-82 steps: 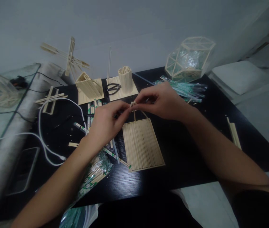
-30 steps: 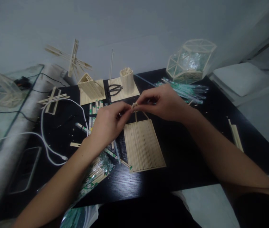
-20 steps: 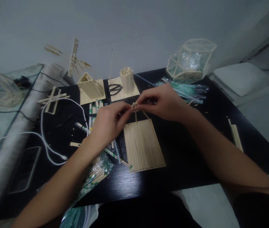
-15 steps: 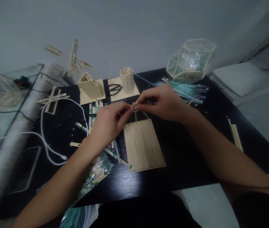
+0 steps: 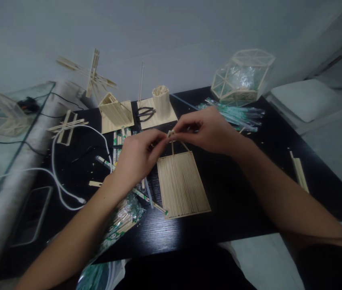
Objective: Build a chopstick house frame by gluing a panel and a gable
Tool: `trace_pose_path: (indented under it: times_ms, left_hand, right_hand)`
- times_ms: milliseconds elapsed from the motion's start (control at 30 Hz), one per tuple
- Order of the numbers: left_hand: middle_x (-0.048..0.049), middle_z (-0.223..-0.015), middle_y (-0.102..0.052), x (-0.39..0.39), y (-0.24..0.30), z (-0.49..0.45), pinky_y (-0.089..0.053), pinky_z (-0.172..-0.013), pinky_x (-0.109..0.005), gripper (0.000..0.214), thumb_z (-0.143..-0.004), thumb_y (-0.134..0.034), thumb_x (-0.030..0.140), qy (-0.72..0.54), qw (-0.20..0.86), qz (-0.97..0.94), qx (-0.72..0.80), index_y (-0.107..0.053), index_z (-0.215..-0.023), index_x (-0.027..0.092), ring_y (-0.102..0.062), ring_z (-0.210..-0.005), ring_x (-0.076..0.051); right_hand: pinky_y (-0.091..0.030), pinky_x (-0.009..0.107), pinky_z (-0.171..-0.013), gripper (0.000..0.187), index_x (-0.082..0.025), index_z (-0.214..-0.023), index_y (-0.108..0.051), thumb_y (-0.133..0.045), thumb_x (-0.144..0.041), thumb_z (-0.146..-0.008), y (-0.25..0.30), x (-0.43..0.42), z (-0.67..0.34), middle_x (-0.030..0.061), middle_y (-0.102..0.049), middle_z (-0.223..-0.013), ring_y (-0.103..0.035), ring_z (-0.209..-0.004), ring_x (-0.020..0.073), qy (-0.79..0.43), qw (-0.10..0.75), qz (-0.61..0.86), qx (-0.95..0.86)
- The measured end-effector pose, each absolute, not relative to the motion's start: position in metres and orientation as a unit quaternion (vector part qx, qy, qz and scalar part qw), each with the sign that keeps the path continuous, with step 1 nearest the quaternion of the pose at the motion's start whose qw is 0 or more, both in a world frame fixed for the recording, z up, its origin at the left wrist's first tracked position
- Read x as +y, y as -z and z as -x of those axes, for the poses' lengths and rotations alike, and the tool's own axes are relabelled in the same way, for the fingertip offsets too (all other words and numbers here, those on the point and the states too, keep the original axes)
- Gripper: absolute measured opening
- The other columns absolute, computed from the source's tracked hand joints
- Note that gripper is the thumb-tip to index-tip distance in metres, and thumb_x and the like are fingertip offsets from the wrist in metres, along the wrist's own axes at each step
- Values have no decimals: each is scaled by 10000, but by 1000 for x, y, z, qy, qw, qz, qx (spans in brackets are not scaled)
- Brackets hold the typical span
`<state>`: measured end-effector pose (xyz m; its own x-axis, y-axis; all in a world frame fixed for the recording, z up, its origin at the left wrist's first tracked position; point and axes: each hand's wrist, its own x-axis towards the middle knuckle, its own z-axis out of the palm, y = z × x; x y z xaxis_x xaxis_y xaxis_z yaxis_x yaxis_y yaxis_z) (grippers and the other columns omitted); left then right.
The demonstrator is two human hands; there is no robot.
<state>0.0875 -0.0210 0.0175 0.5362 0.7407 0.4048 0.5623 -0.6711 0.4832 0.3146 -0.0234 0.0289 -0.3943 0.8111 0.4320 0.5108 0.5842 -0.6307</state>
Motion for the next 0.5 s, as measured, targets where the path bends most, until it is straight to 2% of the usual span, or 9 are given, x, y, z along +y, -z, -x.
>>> trace_pose_path:
  times_ms: [500]
  left_hand:
    - [-5, -817, -766, -21, -18, -87, -474, -658, -253, 113, -984, -668, 280, -295, 149, -865, 377, -737, -944, 201, -700, -723, -136]
  right_hand:
    - [-387, 272, -632, 151, -175, -827, -786, -798, -308, -895, -28, -24, -314, 2, -747, -728, -565, -616, 109, -202, 365, 408, -812]
